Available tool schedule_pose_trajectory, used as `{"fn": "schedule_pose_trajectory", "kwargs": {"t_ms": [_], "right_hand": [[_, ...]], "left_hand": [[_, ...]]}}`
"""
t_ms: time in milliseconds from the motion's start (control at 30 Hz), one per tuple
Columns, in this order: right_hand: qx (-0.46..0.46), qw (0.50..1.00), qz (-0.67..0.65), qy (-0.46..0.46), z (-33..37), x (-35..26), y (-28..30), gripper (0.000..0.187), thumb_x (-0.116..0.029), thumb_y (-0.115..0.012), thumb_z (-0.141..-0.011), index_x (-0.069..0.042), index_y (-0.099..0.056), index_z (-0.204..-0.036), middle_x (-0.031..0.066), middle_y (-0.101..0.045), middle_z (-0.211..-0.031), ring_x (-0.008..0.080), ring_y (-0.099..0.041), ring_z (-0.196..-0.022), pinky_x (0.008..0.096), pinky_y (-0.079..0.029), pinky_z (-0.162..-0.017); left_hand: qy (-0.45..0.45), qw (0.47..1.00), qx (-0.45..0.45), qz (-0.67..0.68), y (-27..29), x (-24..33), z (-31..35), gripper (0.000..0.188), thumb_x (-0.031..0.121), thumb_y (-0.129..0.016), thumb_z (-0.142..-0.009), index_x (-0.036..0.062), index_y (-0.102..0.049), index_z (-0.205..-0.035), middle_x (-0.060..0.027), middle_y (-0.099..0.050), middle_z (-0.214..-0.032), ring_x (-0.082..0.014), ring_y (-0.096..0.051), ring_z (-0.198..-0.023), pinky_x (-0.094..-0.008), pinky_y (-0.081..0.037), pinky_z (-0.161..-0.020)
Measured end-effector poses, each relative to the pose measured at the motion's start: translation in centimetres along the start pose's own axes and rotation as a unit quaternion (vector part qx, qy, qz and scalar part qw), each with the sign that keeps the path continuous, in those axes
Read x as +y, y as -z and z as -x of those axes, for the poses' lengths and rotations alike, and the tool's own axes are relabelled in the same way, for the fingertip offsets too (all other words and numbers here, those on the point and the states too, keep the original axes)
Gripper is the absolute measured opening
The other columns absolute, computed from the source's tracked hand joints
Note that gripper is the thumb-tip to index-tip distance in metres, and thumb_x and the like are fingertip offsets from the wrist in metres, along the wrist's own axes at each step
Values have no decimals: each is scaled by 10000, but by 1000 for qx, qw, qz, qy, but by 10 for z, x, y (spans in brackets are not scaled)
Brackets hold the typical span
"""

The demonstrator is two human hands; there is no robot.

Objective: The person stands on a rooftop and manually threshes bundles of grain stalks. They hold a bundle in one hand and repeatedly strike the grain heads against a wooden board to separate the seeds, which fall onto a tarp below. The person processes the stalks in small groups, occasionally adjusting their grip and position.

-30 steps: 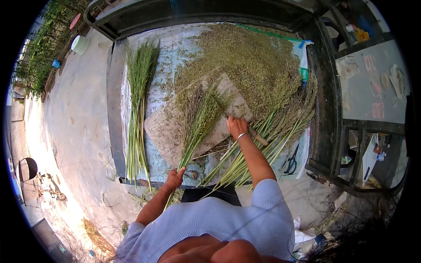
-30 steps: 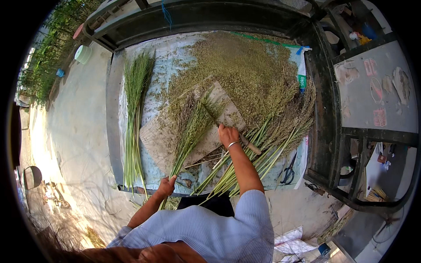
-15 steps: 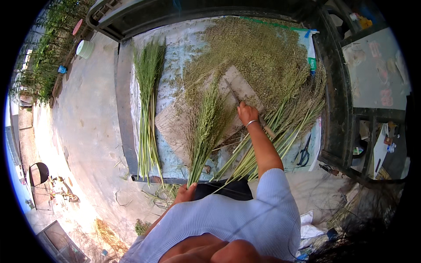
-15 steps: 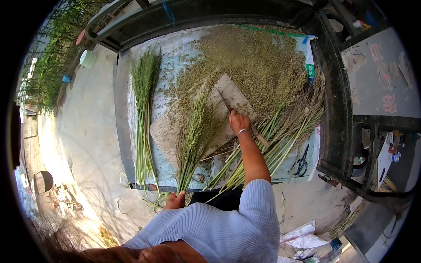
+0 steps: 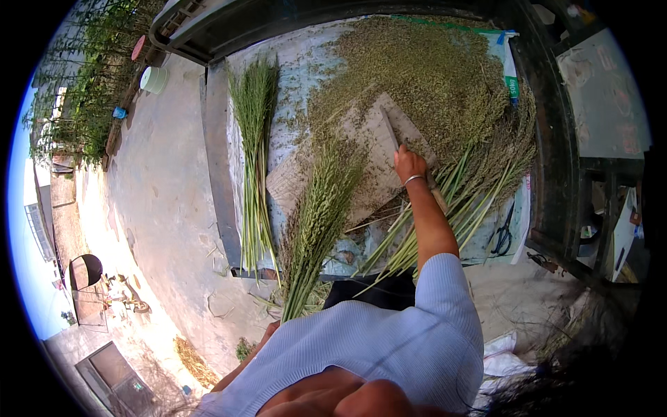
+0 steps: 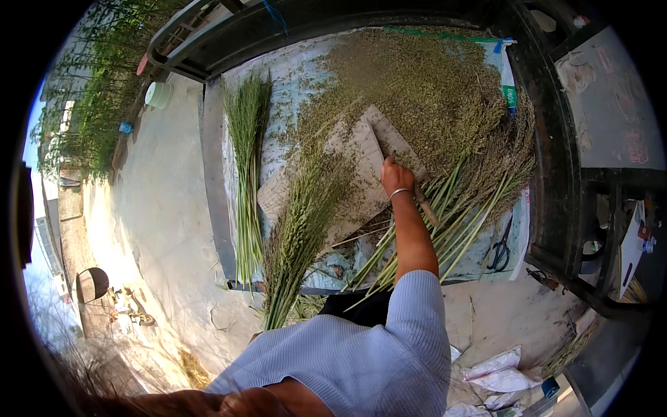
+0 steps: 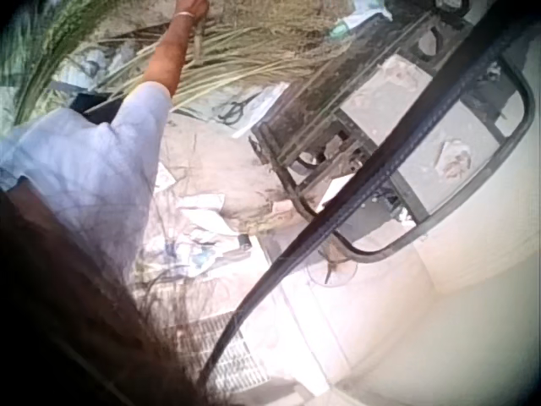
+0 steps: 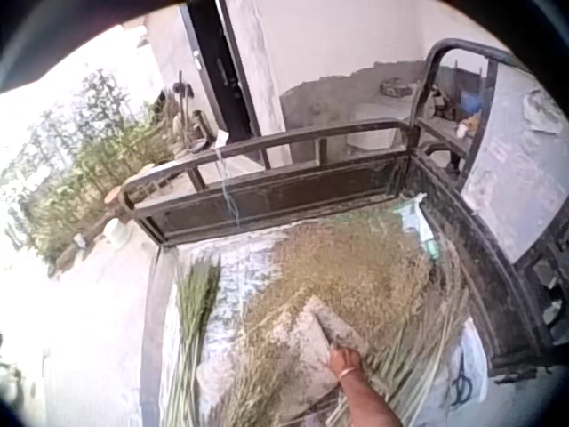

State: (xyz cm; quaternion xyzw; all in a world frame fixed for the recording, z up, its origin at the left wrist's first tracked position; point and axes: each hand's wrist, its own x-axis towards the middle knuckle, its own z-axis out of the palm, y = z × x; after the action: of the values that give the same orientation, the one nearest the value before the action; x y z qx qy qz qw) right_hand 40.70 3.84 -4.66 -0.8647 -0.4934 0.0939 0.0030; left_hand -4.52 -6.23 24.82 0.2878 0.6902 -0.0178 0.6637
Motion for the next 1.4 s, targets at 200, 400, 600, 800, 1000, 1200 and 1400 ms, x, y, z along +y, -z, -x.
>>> {"fn": "schedule_pose_trajectory", "kwargs": {"t_ms": [200,400,600,800,1000,1200,1400], "right_hand": [[-24,993,-95,-66,20,-15,58,356,-316,-521,-868,-21,-542,-1065,143,-599,-696,296,-585,-581,425,-486,-475],[57,945,-311,-82,100,27,103,332,-294,-506,-856,16,-568,-956,170,-605,-744,305,-589,-613,441,-475,-537],[41,935,-347,-62,221,62,126,324,-284,-534,-829,33,-564,-887,193,-595,-714,355,-586,-649,442,-462,-581],[-13,940,-335,-56,301,67,136,298,-271,-568,-782,23,-541,-822,247,-573,-709,421,-562,-671,471,-445,-583],[-58,934,-351,-33,301,63,105,283,-274,-576,-760,2,-537,-805,237,-574,-697,425,-561,-677,479,-444,-590],[-78,936,-344,-16,273,57,94,296,-275,-577,-750,6,-540,-836,235,-582,-729,425,-562,-701,484,-450,-619],[-45,936,-350,15,253,63,90,276,-251,-580,-745,6,-553,-839,222,-590,-739,414,-569,-705,478,-458,-628]], "left_hand": [[-150,981,-16,-121,1,-9,-19,326,312,-551,-875,106,-473,-634,47,-441,-526,-44,-384,-452,-235,-271,-397],[-119,980,-160,-4,-70,24,-80,372,383,-499,-888,81,-452,-675,-10,-415,-482,-94,-362,-364,-248,-274,-340],[23,976,-216,-7,-110,16,-163,478,513,-418,-878,49,-529,-912,-54,-543,-661,-142,-510,-524,-279,-448,-451],[-14,979,-205,12,-118,25,-154,525,527,-450,-857,13,-544,-909,-92,-593,-698,-162,-522,-498,-301,-471,-458],[-74,990,-115,-26,-130,41,-119,345,383,-526,-863,47,-497,-790,-55,-529,-612,-126,-451,-439,-270,-388,-373],[-142,973,-183,-10,-111,58,-74,316,365,-521,-874,61,-474,-798,-41,-515,-585,-100,-422,-416,-238,-354,-363],[-186,946,-264,40,-105,66,-35,292,376,-506,-884,89,-456,-856,-35,-511,-622,-90,-419,-422,-226,-356,-384]]}}
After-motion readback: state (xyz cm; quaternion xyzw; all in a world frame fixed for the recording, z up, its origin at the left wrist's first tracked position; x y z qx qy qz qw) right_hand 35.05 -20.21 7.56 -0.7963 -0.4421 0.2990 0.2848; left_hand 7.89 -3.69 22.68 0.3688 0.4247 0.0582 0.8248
